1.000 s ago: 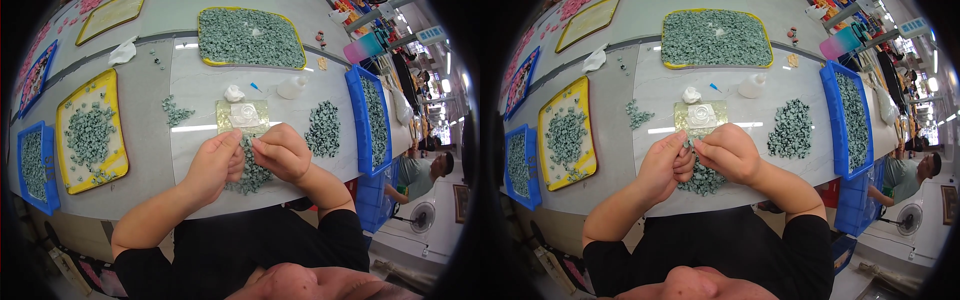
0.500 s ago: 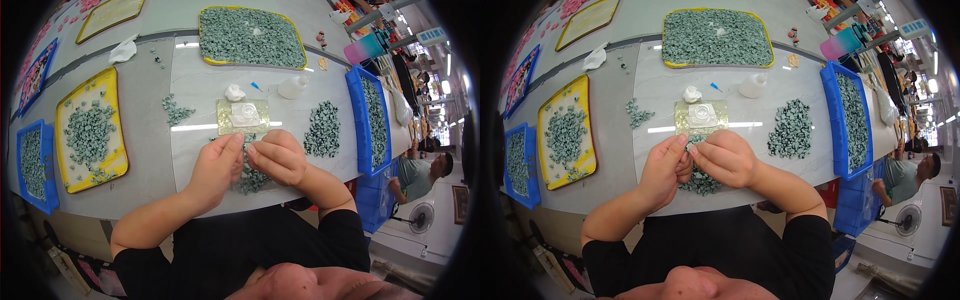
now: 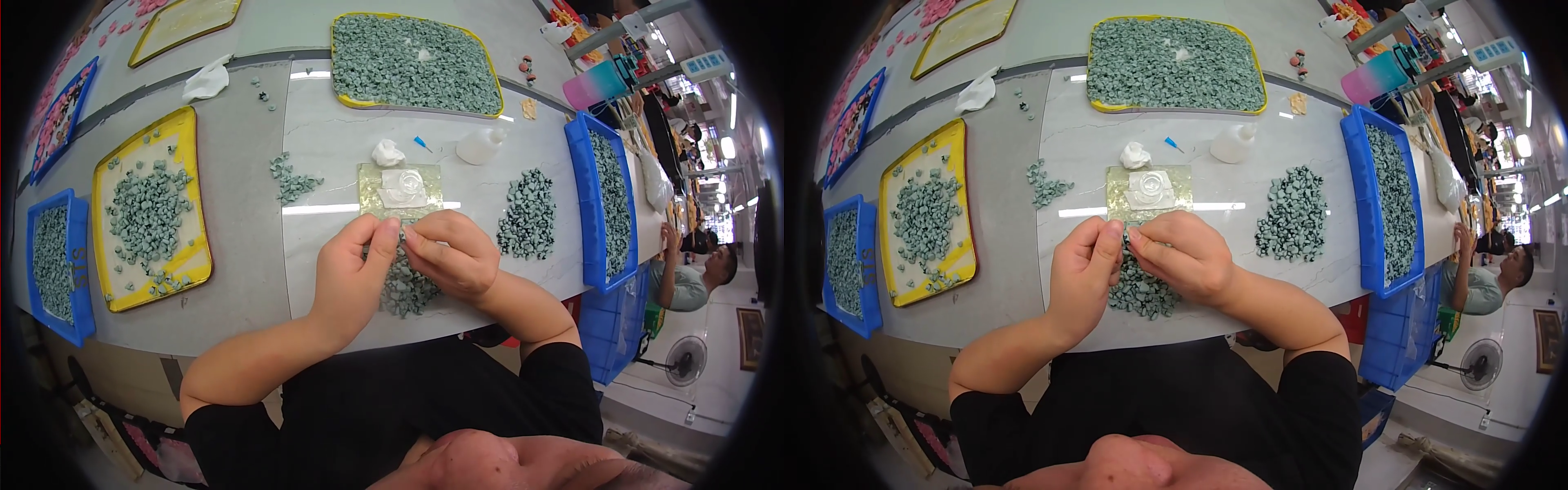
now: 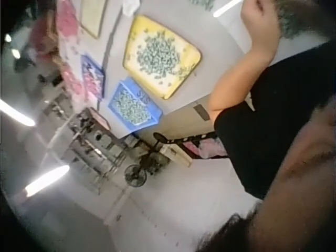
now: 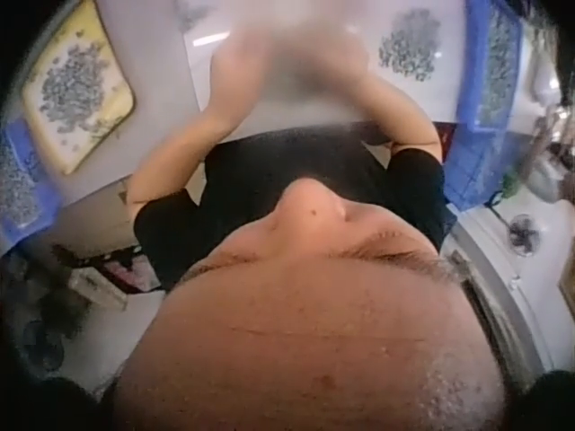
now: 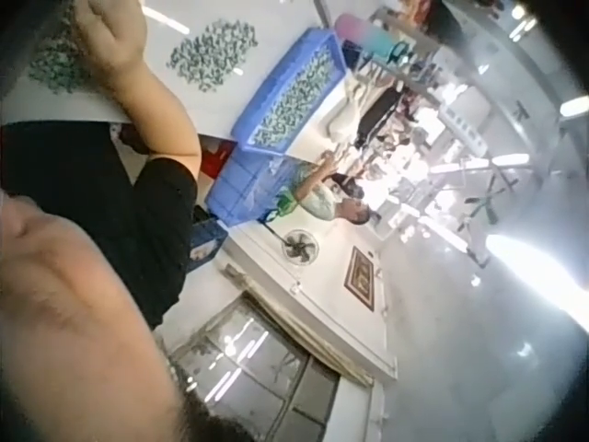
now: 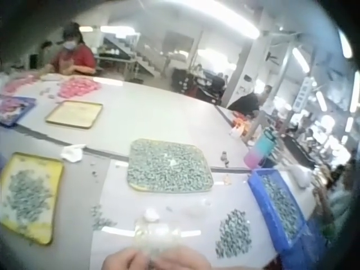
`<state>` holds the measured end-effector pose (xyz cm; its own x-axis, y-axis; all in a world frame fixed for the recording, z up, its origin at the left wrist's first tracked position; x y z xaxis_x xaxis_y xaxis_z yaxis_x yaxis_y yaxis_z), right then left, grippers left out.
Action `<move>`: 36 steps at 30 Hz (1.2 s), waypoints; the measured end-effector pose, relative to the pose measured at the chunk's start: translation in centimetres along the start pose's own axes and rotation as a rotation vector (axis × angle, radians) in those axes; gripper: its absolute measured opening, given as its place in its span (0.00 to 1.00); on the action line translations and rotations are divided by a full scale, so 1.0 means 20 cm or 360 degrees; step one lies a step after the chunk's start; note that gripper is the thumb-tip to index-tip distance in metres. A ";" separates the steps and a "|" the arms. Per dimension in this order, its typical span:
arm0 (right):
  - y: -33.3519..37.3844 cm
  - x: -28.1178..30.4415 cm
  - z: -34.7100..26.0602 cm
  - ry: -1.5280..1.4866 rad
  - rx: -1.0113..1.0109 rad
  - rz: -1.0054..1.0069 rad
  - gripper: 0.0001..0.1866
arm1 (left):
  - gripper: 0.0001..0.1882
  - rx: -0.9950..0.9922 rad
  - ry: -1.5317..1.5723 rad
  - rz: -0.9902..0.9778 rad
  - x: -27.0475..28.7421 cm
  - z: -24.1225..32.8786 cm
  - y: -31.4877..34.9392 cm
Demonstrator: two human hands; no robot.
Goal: Packaging small green plastic toy components into a clear plastic bag.
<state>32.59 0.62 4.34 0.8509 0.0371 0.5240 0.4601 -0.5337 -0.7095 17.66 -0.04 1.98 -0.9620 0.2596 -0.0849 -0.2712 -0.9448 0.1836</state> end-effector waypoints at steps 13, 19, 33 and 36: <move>0.14 0.59 0.26 0.0771 -0.1362 -0.0563 0.07 | 0.12 0.0290 -0.0052 -0.0220 -0.02 -0.02 -0.02; 0.17 0.60 0.27 0.0844 -0.1764 -0.0665 0.06 | 0.06 0.0395 0.0521 -0.0170 -0.04 -0.02 -0.04; -0.03 0.19 0.08 0.0027 -0.1097 -0.0431 0.14 | 0.11 0.0398 0.0472 -0.0314 0.02 -0.05 -0.03; -0.08 0.07 0.00 -0.0147 -0.0943 -0.0301 0.12 | 0.13 0.0478 0.0400 -0.0346 0.05 -0.04 0.00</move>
<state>33.10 1.49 6.17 0.7991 0.2353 0.5532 0.4089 -0.8873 -0.2132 16.80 -0.02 1.14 -0.8540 0.3541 -0.3812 -0.4992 -0.7641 0.4086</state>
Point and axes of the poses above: each hand's wrist, its own y-axis away from the middle knuckle, its own x-axis out of the back of the hand, z = x × y, the point moved 2 cm from there along -y, towards the middle knuckle, and after that the axes turned 12 degrees about -y, right-handed, at the moved point
